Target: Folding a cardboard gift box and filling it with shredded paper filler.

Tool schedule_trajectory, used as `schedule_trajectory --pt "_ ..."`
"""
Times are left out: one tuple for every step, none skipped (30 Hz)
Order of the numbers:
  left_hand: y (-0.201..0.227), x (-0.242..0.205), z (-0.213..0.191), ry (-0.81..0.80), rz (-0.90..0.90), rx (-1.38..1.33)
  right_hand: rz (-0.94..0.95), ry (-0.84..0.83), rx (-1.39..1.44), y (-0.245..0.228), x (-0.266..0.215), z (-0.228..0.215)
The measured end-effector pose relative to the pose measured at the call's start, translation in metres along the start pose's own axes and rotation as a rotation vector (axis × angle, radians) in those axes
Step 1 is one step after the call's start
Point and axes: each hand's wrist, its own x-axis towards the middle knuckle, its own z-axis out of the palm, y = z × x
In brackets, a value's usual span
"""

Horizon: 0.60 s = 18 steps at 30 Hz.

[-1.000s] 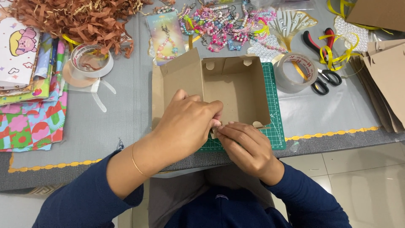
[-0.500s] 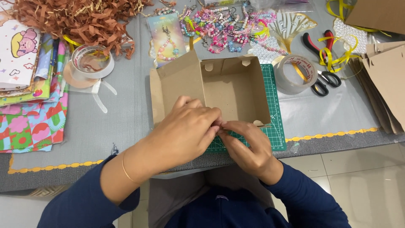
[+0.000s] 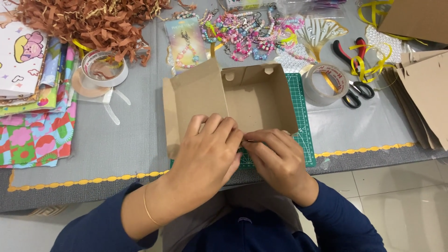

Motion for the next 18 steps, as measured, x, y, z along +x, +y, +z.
schedule_trajectory --pt "0.001 0.000 0.000 0.004 -0.008 -0.003 0.005 -0.021 -0.003 0.000 0.001 -0.001" --pt "0.002 -0.001 0.000 0.004 -0.009 -0.003 0.005 -0.022 -0.003 0.001 0.001 -0.002" --pt "0.002 -0.001 0.001 0.038 -0.005 0.000 0.034 -0.051 0.024 0.001 0.001 -0.004" --pt "0.002 -0.002 0.001 0.071 -0.004 0.004 0.063 -0.081 0.052 0.001 0.001 -0.004" --pt "0.002 -0.003 0.003 0.070 -0.006 0.004 0.062 -0.082 0.054 0.003 0.001 -0.007" --pt "0.002 -0.004 0.004 0.074 -0.012 -0.017 0.130 -0.157 0.102 0.004 0.002 -0.009" --pt "0.002 -0.004 0.006 0.077 -0.019 -0.037 0.198 -0.232 0.150 0.006 0.003 -0.012" --pt "0.002 -0.004 0.005 0.076 -0.021 -0.038 0.198 -0.234 0.151 0.007 0.004 -0.013" --pt "0.002 -0.004 0.005 0.069 -0.020 -0.055 0.236 -0.272 0.177 0.009 0.004 -0.015" --pt "0.002 -0.004 0.005 0.062 -0.017 -0.071 0.273 -0.308 0.201 0.010 0.006 -0.016" --pt "0.002 -0.004 0.006 0.062 -0.017 -0.072 0.273 -0.308 0.201 0.012 0.006 -0.016" --pt "0.002 -0.004 0.008 0.082 -0.017 -0.061 0.260 -0.305 0.227 0.014 0.007 -0.016" --pt "0.002 -0.004 0.009 0.103 -0.017 -0.050 0.248 -0.302 0.252 0.016 0.008 -0.015" --pt "0.001 -0.001 0.008 0.103 -0.019 -0.050 0.247 -0.303 0.252 0.019 0.009 -0.016" --pt "-0.001 0.002 0.007 0.142 -0.020 -0.063 0.220 -0.285 0.215 0.023 0.011 -0.016" --pt "-0.002 0.005 0.005 0.181 -0.022 -0.075 0.192 -0.267 0.178 0.027 0.012 -0.017" --pt "-0.007 0.002 0.007 0.183 -0.024 -0.073 0.190 -0.268 0.179 0.033 0.014 -0.020" --pt "-0.012 0.001 0.008 0.158 -0.042 -0.051 0.188 -0.240 0.144 0.040 0.016 -0.023"
